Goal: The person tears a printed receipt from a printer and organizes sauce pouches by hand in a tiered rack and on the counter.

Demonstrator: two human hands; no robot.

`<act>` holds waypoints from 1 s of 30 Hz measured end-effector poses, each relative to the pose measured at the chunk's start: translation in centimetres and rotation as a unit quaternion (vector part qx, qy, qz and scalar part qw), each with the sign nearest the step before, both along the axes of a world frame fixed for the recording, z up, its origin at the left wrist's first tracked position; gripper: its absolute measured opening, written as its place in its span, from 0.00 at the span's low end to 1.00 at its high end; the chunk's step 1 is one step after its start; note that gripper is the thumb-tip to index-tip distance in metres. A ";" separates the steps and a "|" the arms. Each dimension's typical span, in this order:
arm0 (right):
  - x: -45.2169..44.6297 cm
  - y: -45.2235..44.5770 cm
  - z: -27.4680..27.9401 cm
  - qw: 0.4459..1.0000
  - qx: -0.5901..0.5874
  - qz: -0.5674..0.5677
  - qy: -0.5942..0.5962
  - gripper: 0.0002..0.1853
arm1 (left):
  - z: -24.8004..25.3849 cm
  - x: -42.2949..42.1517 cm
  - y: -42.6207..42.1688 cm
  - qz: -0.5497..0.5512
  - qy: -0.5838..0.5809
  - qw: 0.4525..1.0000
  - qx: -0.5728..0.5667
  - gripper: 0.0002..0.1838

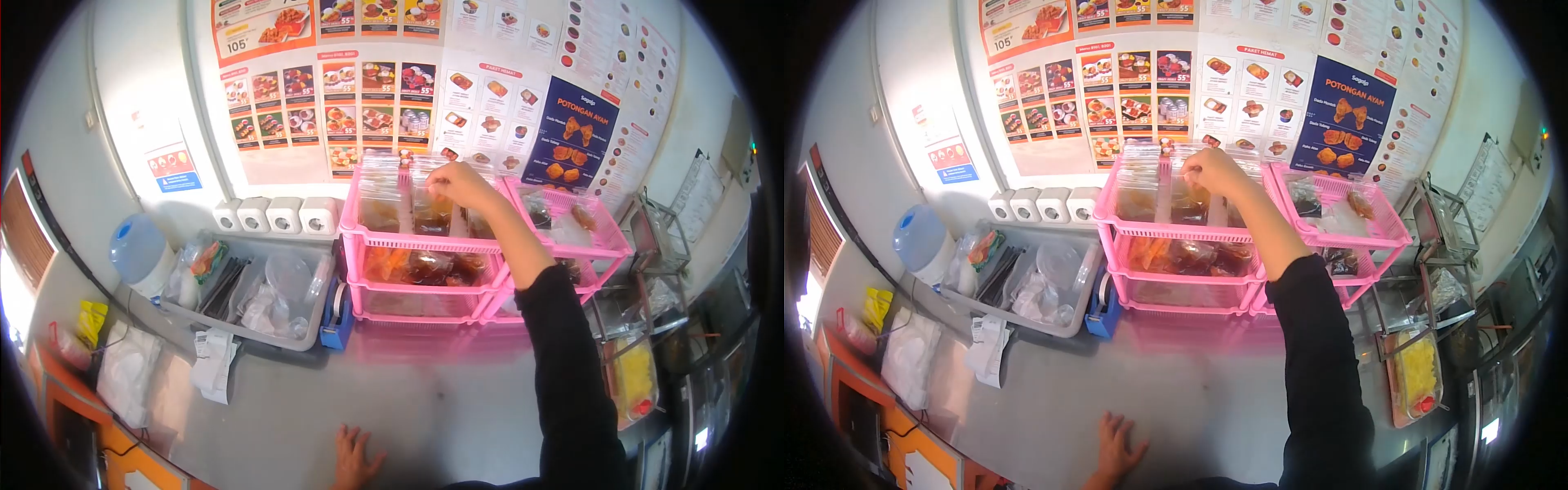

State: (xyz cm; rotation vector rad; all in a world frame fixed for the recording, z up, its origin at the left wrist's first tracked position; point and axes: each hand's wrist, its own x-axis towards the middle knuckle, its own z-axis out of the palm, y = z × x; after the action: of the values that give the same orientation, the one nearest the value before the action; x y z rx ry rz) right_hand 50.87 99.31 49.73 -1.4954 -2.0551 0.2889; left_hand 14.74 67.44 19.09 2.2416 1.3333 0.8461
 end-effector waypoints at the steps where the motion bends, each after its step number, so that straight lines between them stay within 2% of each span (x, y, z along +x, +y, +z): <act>1: 0.1 0.5 -0.1 1.000 0.002 -0.008 -0.014 0.07 | 0.1 0.0 0.1 -0.002 0.005 1.000 -0.001 0.31; 4: 0.7 2.0 -0.8 0.996 0.029 0.005 -0.086 0.09 | -0.1 -0.1 0.1 -0.004 -0.007 1.000 -0.011 0.31; 6: 2.4 3.2 -2.4 0.990 0.101 -0.019 -0.098 0.11 | 0.1 -0.1 0.4 -0.015 -0.010 1.000 -0.010 0.31; 7: 0.5 3.0 -2.5 0.986 0.133 -0.019 -0.099 0.12 | 0.2 -0.4 0.2 -0.008 -0.009 1.000 -0.014 0.30; 8: -0.4 2.0 -2.0 0.960 0.217 -0.084 -0.156 0.12 | 0.2 -0.8 -0.2 -0.003 -0.013 0.999 -0.029 0.31; 9: -2.4 0.1 -0.9 0.955 0.262 -0.053 -0.129 0.09 | 0.0 -0.8 -0.1 0.001 -0.019 0.999 -0.040 0.31; 11: -3.8 -1.5 -0.4 0.981 0.025 -0.041 -0.187 0.08 | -1.2 -0.8 0.7 0.044 -0.075 0.993 -0.082 0.32; 12: -3.5 -1.3 -1.0 0.978 0.045 -0.031 -0.199 0.08 | -2.2 -1.0 1.6 0.079 -0.120 0.983 -0.114 0.32; 13: -3.0 -1.4 -1.7 0.976 0.062 -0.024 -0.208 0.08 | -2.4 -1.2 3.3 0.092 -0.247 0.953 -0.146 0.33; 14: -3.7 -1.9 -2.1 0.973 0.081 -0.019 -0.217 0.09 | -1.9 -1.4 6.6 0.101 -0.371 0.908 -0.170 0.35; 16: -5.3 -4.9 -1.4 0.981 0.147 -0.025 -0.121 0.09 | -0.8 -1.7 14.1 0.105 -0.599 0.769 -0.196 0.38; 18: -6.7 -9.4 -1.0 0.980 0.189 -0.006 -0.065 0.10 | -1.3 -1.8 19.7 0.139 -0.604 0.774 -0.131 0.38; 20: -7.4 -14.3 -2.4 0.982 0.178 0.027 -0.049 0.09 | -0.7 -0.8 22.8 0.128 -0.673 0.710 -0.166 0.39; 23: -8.4 -21.3 -5.4 0.998 0.062 0.017 0.021 0.07 | 2.3 0.8 23.2 0.173 -0.623 0.744 -0.169 0.40; 26: -7.2 -26.1 -11.3 0.997 -0.010 -0.019 0.070 0.06 | 3.7 -0.3 22.2 0.209 -0.584 0.760 -0.195 0.40; 29: -7.3 -31.4 -18.6 0.987 -0.096 -0.074 0.109 0.05 | 1.6 -3.1 24.1 0.200 -0.633 0.737 -0.128 0.40; 30: -7.8 -33.1 -20.4 0.981 -0.129 -0.062 0.133 0.05 | 1.4 -3.4 24.0 0.238 -0.652 0.708 -0.131 0.39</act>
State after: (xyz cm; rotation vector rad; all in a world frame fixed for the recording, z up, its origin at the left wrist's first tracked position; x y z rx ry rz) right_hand 43.09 66.24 29.31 -1.6289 -1.7555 0.6892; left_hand 11.33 91.44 20.51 0.5613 1.0659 1.7566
